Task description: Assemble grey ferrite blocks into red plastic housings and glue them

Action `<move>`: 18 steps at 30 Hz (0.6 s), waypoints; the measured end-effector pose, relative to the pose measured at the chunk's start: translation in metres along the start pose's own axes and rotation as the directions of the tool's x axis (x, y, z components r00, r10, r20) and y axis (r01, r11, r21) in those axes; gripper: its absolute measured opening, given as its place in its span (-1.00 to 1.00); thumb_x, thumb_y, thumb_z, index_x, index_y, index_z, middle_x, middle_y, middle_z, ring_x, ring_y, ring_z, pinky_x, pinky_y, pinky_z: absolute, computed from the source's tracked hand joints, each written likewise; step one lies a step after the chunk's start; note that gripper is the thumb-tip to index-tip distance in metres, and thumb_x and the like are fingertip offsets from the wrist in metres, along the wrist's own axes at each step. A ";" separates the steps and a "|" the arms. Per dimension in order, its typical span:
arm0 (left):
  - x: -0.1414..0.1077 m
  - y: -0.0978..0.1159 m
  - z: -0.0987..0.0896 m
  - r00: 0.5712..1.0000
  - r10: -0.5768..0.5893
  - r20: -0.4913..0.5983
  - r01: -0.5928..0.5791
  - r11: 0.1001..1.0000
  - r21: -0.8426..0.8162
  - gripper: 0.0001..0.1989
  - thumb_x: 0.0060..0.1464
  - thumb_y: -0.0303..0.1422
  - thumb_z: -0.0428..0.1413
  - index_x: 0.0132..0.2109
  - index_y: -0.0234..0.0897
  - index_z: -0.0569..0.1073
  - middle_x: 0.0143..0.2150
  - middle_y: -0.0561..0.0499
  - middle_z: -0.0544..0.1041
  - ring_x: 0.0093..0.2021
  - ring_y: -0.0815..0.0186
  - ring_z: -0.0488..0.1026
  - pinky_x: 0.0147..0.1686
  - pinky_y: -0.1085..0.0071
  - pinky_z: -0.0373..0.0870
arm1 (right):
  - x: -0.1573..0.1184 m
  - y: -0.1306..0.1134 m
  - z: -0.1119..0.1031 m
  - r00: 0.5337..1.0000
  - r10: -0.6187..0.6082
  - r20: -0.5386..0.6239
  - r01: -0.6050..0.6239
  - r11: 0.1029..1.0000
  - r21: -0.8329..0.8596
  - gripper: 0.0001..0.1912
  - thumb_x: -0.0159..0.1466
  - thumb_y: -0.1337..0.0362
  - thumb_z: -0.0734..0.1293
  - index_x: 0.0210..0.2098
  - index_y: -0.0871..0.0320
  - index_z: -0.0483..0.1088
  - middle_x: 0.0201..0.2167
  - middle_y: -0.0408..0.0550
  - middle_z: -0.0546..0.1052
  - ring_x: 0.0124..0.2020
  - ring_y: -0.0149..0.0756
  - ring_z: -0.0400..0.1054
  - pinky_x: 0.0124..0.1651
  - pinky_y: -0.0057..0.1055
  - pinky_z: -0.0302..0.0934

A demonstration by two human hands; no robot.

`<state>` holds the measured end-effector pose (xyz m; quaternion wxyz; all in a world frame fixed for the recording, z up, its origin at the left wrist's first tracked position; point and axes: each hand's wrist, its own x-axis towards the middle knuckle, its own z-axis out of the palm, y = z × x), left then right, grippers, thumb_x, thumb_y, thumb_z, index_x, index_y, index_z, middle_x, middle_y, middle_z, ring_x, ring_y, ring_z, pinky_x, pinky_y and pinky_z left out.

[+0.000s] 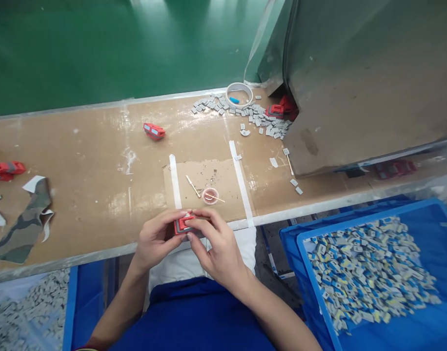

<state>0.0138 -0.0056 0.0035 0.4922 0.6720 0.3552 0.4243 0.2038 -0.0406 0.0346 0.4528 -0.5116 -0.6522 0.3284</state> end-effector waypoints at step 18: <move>0.007 0.005 -0.004 0.983 0.099 0.157 -0.123 0.981 0.151 -0.65 0.27 -0.45 0.26 0.18 -0.24 0.55 -0.05 -0.17 0.63 -0.09 0.22 0.64 -0.12 0.34 0.64 | 0.000 0.012 -0.012 0.986 -0.068 0.153 0.078 0.995 -0.057 -0.91 0.44 0.42 0.33 -0.15 0.12 0.44 -0.19 -0.01 0.51 -0.14 -0.30 0.54 -0.12 -0.43 0.47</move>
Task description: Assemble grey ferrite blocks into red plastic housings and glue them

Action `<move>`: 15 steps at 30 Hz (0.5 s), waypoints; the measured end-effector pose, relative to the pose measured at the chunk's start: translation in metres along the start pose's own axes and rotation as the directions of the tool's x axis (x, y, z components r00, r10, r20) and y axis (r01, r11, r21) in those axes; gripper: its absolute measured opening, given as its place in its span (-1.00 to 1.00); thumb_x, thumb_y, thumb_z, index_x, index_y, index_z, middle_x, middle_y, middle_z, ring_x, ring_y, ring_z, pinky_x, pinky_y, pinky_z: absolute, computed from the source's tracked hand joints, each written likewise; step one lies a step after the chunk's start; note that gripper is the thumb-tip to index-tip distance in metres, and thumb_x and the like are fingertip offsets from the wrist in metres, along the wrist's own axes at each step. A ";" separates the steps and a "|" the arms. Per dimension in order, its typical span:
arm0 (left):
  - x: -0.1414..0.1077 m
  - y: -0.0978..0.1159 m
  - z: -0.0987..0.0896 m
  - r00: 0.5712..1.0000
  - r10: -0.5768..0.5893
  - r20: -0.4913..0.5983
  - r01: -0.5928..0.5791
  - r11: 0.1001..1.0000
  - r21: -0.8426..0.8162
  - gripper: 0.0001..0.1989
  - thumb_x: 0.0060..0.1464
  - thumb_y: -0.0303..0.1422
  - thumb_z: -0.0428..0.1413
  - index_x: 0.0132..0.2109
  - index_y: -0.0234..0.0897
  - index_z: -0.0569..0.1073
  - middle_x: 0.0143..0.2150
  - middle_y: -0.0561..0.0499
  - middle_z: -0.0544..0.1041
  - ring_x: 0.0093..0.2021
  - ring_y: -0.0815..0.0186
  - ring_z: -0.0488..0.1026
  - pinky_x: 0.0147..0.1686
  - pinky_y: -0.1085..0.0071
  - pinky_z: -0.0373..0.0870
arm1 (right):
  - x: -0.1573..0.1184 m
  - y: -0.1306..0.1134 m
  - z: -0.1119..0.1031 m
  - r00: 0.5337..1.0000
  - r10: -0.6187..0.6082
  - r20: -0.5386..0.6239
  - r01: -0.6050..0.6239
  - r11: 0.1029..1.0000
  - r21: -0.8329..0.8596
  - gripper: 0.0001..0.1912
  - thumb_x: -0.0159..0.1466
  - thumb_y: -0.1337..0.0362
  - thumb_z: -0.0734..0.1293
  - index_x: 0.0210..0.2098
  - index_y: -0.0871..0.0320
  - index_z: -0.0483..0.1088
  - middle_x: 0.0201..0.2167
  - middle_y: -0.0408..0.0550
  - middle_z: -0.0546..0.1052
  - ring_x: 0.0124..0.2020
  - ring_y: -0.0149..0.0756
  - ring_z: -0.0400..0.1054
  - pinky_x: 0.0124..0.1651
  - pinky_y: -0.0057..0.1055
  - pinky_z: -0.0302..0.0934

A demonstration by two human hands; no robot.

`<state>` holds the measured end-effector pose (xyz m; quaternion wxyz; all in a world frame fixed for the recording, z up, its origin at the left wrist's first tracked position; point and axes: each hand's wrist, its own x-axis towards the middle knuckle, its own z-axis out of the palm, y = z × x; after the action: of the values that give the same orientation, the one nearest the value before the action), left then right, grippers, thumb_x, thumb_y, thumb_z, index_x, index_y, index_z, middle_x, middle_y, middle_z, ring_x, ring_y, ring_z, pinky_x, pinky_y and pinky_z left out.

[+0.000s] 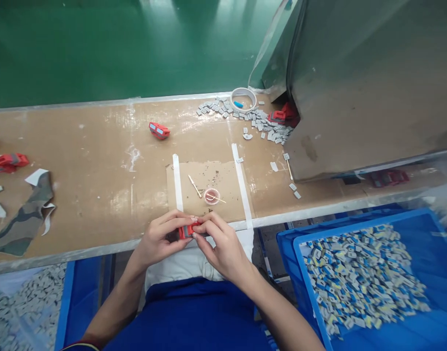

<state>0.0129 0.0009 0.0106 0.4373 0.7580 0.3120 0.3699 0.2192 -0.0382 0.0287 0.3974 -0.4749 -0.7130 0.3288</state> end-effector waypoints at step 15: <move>-0.002 -0.004 -0.007 0.999 -0.013 0.045 0.012 0.999 0.033 -0.70 0.26 -0.37 0.29 0.12 -0.20 0.60 -0.02 -0.19 0.72 -0.05 0.13 0.71 -0.03 0.35 0.66 | 0.001 0.000 0.001 0.993 0.066 0.093 -0.065 0.998 -0.006 -0.81 0.49 0.38 0.22 -0.27 0.11 0.36 -0.27 0.00 0.52 -0.23 -0.27 0.51 -0.16 -0.40 0.42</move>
<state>0.0057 0.0037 0.0092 0.4342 0.7711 0.3128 0.3450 0.2184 -0.0375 0.0287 0.3520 -0.4828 -0.7152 0.3625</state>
